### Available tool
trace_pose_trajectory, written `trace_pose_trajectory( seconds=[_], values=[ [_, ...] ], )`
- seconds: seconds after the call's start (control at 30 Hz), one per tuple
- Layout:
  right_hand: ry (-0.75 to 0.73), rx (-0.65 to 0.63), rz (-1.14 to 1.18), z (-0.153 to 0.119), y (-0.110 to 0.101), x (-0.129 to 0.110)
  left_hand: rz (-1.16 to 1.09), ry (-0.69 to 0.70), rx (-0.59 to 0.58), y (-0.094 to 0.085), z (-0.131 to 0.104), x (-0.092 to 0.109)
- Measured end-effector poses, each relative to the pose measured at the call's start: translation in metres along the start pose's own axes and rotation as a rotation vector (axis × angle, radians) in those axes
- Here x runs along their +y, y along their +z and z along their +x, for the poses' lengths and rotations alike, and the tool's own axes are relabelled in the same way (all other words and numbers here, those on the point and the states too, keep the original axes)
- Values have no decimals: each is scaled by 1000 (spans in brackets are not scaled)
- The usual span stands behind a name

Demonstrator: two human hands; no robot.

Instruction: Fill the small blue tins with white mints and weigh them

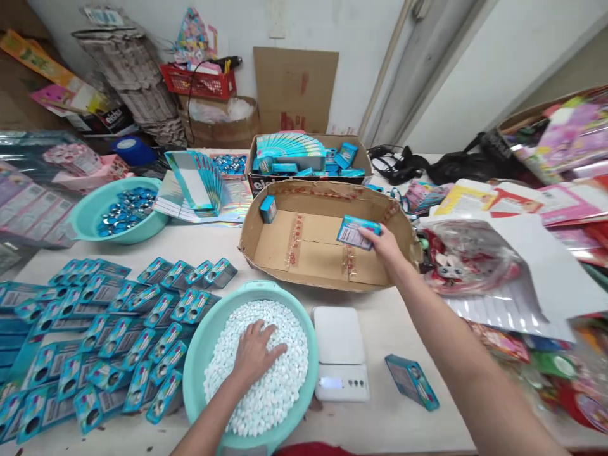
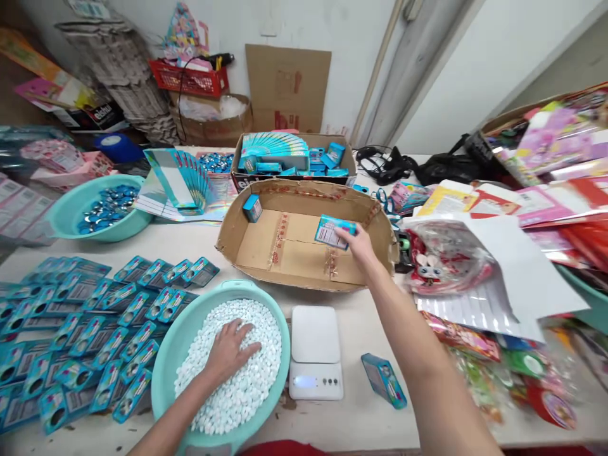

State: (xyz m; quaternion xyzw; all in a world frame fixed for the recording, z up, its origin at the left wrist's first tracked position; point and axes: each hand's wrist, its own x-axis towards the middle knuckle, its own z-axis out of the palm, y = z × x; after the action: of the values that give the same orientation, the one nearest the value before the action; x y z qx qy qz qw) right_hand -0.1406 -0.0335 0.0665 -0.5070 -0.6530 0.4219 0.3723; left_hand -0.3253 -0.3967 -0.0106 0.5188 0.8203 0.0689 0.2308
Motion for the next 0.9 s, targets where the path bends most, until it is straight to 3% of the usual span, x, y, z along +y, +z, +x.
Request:
trace_pose_trajectory(
  seconds=[0.03,0.13,0.23,0.33,0.4,0.5,0.57,0.63,0.7,0.83,0.9],
  values=[
    [14,-11,83,-28,-8,-4,-10,3,-22,1,-6,4],
    [218,-56,640,-120,-20,-7,-9,63,-39,2,-23,10],
    [376,-59,829,-202,-17,-5,41,123,-30,2,-34,10],
    [423,0,873,-256,-16,-8,61,132,-23,2,-36,6],
    [434,-29,780,-276,-18,-12,-22,96,-20,1,-33,2],
    [473,-224,604,-294,-20,-21,-407,-73,16,-3,-24,-4],
    [500,-318,622,-304,-15,-28,-645,-179,46,-8,-18,-8],
    [524,-326,692,-314,-4,-34,-754,-215,46,-14,-14,-12],
    [554,-321,716,-324,9,-39,-969,-255,8,-21,-12,-14],
    [593,-326,697,-337,29,-45,-1688,-464,-166,-34,-11,-14],
    [577,-331,677,-340,33,-48,-1870,-516,-225,-38,-10,-13]
  ],
)
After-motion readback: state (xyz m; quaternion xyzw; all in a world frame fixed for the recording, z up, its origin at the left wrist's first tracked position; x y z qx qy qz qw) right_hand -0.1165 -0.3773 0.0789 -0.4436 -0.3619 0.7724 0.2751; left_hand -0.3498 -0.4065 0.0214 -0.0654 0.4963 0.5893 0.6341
